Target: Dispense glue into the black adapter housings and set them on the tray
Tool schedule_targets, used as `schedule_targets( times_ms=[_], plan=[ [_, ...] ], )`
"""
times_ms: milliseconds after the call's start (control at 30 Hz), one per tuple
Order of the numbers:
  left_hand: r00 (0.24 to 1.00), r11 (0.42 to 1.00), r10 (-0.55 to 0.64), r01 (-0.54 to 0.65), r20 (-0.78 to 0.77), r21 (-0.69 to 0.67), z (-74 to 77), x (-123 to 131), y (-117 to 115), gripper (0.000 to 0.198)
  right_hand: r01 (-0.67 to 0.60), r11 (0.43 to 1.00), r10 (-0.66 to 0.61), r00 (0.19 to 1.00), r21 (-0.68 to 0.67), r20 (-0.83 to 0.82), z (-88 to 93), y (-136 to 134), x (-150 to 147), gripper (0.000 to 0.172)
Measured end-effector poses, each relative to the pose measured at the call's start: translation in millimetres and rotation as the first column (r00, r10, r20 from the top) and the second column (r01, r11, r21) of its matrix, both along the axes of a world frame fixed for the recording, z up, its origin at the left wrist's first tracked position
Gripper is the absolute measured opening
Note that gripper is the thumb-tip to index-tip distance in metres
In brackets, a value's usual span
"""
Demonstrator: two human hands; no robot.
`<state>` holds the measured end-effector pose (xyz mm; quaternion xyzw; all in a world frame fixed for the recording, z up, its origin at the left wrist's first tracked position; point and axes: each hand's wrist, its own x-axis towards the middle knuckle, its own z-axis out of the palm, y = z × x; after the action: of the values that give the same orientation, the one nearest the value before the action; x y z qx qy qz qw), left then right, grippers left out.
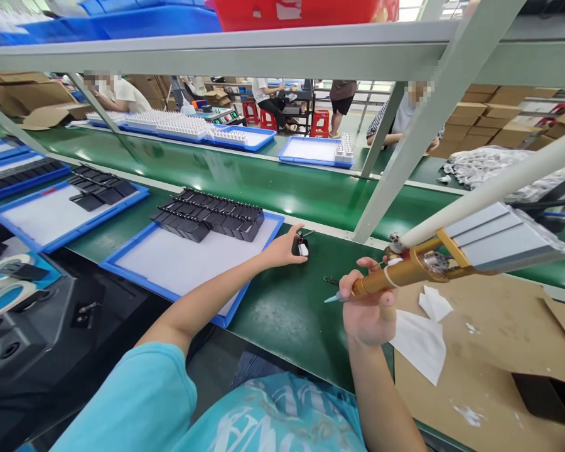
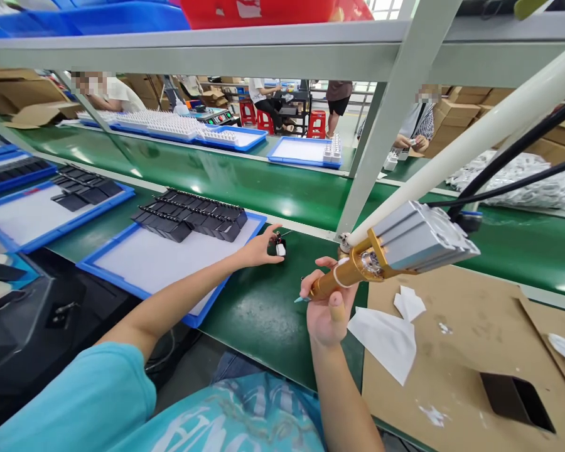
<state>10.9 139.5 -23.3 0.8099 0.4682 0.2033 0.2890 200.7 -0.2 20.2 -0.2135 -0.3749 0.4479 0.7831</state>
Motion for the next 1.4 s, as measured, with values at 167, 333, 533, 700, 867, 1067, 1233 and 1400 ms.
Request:
schedule_targets(
  times_ms=[167, 333, 533, 700, 867, 1067, 1233, 1400],
  plan=[
    [0.978, 0.969, -0.206, 0.206, 0.011, -0.136, 9.3, -44.3, -10.4, 0.085, -0.019, 1.0, 0.019, 1.0, -0.006, 0.009, -0.4, -0.7, -0.6, 0.037],
    [0.979, 0.958, -0.185, 0.199, 0.088, -0.206, 12.1, -55.1, -12.9, 0.07, -0.02, 1.0, 0.021, 0.999, -0.009, 0.035, -2.2, -0.6, 0.5, 0.035],
    [0.983, 0.979, -0.18, 0.183, 0.035, -0.092, 14.5, -35.8, -0.7, 0.042, 0.004, 1.0, -0.004, 0.999, 0.001, 0.04, -3.0, -0.5, 1.4, 0.034],
    [0.998, 0.998, -0.017, 0.019, -0.054, 0.052, 11.2, -23.4, 2.3, 0.047, 0.003, 1.0, -0.003, 0.999, 0.004, 0.033, -3.5, 0.3, 1.2, 0.034],
    [0.992, 0.994, 0.112, -0.111, -0.065, 0.018, 8.6, -18.4, -0.5, 0.06, 0.004, 1.0, -0.004, 0.999, -0.005, 0.046, -1.9, 0.0, 0.4, 0.033],
    [0.98, 0.98, 0.19, -0.193, 0.05, 0.053, 3.4, -16.3, -11.3, 0.029, 0.014, 1.0, -0.013, 0.998, -0.024, 0.055, -1.9, -0.3, 0.2, 0.035],
    [0.974, 0.982, 0.18, -0.186, 0.138, 0.035, -0.7, -17.5, -29.7, 0.039, 0.013, 1.0, -0.012, 0.998, -0.023, 0.057, -1.4, -0.2, 0.5, 0.035],
    [0.939, 0.964, 0.24, -0.26, 0.247, 0.053, -5.6, -14.8, -33.3, 0.019, -0.004, 1.0, 0.004, 0.999, -0.002, 0.037, -1.3, -0.4, 0.1, 0.034]
  ],
)
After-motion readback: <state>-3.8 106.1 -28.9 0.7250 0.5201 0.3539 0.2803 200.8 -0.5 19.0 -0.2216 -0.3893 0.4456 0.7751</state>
